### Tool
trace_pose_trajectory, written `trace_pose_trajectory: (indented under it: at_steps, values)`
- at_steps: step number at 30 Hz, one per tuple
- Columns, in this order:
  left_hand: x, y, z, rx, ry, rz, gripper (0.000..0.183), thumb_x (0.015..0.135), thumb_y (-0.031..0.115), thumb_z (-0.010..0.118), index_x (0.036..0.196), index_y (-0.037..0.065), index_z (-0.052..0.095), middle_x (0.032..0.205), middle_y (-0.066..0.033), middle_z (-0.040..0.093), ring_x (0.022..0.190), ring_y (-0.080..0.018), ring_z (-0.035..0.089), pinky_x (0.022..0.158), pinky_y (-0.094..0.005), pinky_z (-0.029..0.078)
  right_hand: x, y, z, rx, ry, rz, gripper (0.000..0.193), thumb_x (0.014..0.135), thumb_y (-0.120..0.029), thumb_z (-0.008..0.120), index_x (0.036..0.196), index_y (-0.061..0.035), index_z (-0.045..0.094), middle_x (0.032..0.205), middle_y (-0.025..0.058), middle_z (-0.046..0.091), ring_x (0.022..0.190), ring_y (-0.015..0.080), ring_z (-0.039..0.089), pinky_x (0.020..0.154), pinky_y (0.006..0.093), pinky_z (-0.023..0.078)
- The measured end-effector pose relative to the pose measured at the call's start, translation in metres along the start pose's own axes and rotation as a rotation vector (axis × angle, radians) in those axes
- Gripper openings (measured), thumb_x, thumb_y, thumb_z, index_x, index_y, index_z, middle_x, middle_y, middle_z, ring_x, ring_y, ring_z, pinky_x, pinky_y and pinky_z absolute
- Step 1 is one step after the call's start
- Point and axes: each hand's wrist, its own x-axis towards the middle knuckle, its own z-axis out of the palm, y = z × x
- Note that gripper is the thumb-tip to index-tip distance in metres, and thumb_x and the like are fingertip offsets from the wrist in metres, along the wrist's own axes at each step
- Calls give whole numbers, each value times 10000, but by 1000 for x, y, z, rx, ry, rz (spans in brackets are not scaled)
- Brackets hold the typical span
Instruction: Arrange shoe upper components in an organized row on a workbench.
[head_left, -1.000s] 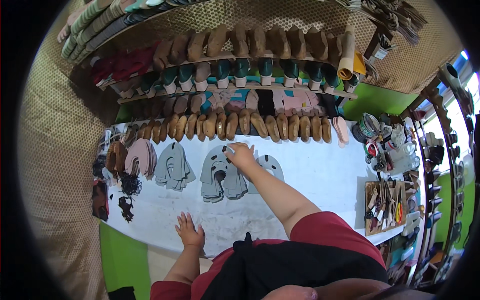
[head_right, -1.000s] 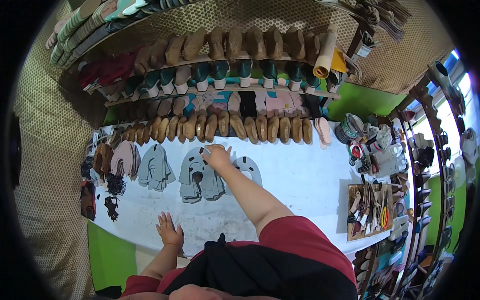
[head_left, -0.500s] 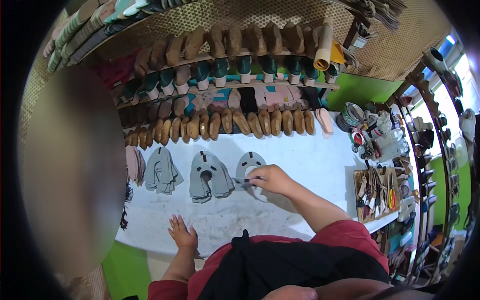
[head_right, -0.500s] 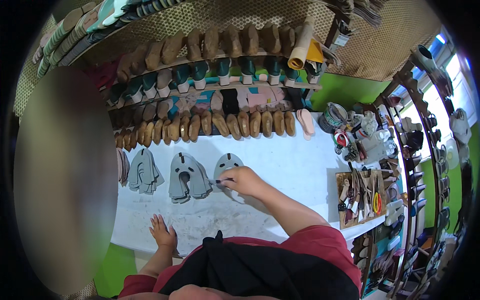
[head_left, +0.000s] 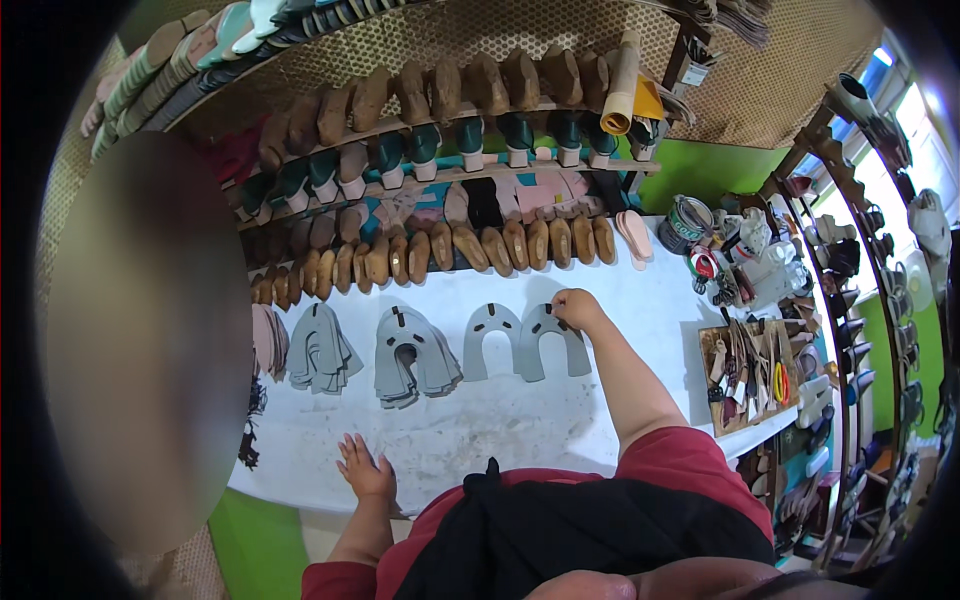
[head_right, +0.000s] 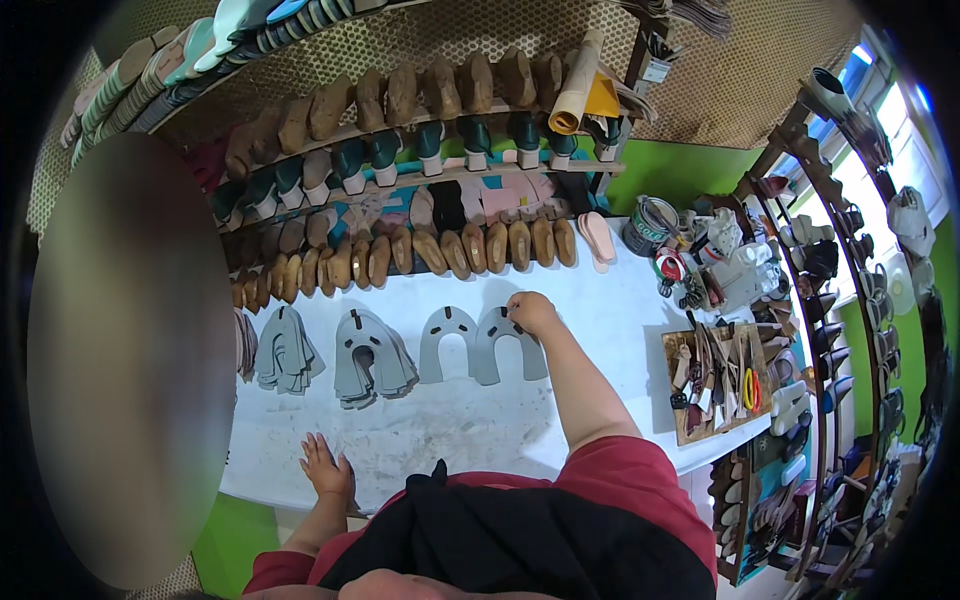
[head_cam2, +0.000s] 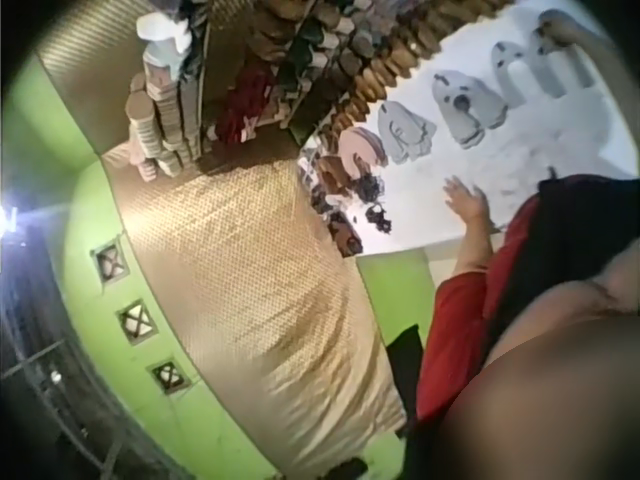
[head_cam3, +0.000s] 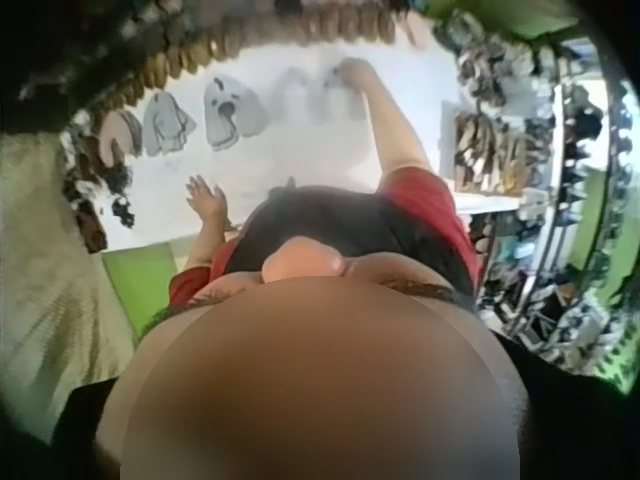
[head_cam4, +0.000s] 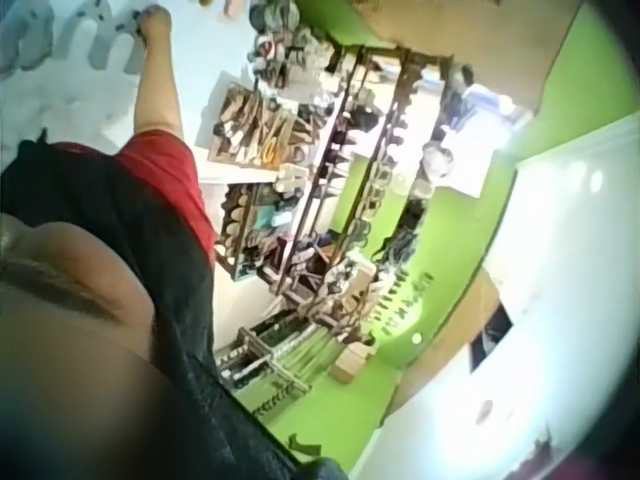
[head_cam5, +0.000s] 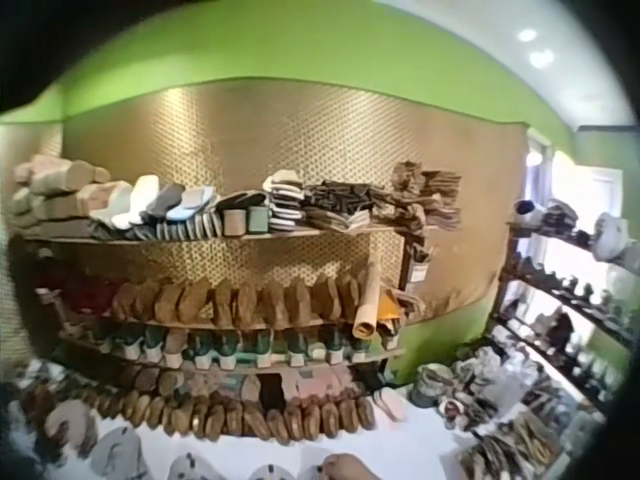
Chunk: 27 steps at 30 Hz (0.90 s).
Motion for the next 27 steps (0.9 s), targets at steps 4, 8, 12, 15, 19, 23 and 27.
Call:
trace_pose_trajectory:
  at_steps: [4, 8, 12, 15, 19, 23, 27]
  values:
    - [0, -1, -1, 2, -8, -3, 786, 827, 269, 633, 1529, 73, 337, 1639, -156, 224, 1527, -352, 149, 1203, -584, 70, 13, 2, 9, -97, 39, 110, 210, 770, -202, 755, 952, -99, 747, 887, 116, 728, 819, 285, 688, 771, 371, 536]
    - [1, -1, -2, -2, -14, -4, 785, 825, 272, 633, 1527, 76, 341, 1637, -161, 225, 1525, -359, 150, 1201, -591, 73, 23, 3, 12, -153, 23, 171, 232, 757, -216, 766, 985, -179, 751, 1000, 75, 737, 969, 276, 691, 846, 383, 525]
    - [3, 2, -2, -8, -2, 11, 785, 825, 275, 631, 1526, 75, 342, 1637, -167, 223, 1524, -367, 150, 1198, -597, 76, 31, 3, 11, -158, 58, 165, 203, 769, -224, 743, 969, -190, 756, 983, 78, 737, 965, 278, 688, 871, 421, 505]
    - [0, -2, -3, -2, -6, -1, 786, 824, 284, 628, 1525, 69, 343, 1637, -169, 221, 1523, -370, 149, 1196, -602, 77, 27, -21, 15, -210, 66, 178, 252, 780, -242, 750, 1015, -153, 752, 994, 104, 734, 940, 289, 686, 829, 390, 530]
    - [1, 2, -8, -12, -19, 7, 775, 835, 273, 617, 1527, 61, 339, 1641, -170, 206, 1527, -368, 136, 1195, -601, 71, 22, -67, 48, -306, 357, 53, 446, 814, -278, 736, 1227, -121, 675, 1208, 89, 676, 1144, 297, 605, 947, 452, 492]
    - [1, 3, -9, -12, -28, 11, 764, 846, 256, 608, 1531, 59, 331, 1646, -163, 194, 1531, -360, 122, 1197, -594, 67, 20, -145, 112, 11, 35, -186, 496, 849, -289, 716, 1311, -128, 634, 1342, 121, 609, 1285, 275, 522, 1097, 552, 357]
    - [0, 5, -12, -9, -31, 2, 767, 847, 255, 609, 1534, 62, 326, 1648, -157, 194, 1533, -353, 121, 1200, -587, 65, 8, -207, 153, 0, 188, -384, 471, 868, -308, 715, 1316, -184, 641, 1406, 108, 561, 1401, 295, 389, 1168, 604, 214]
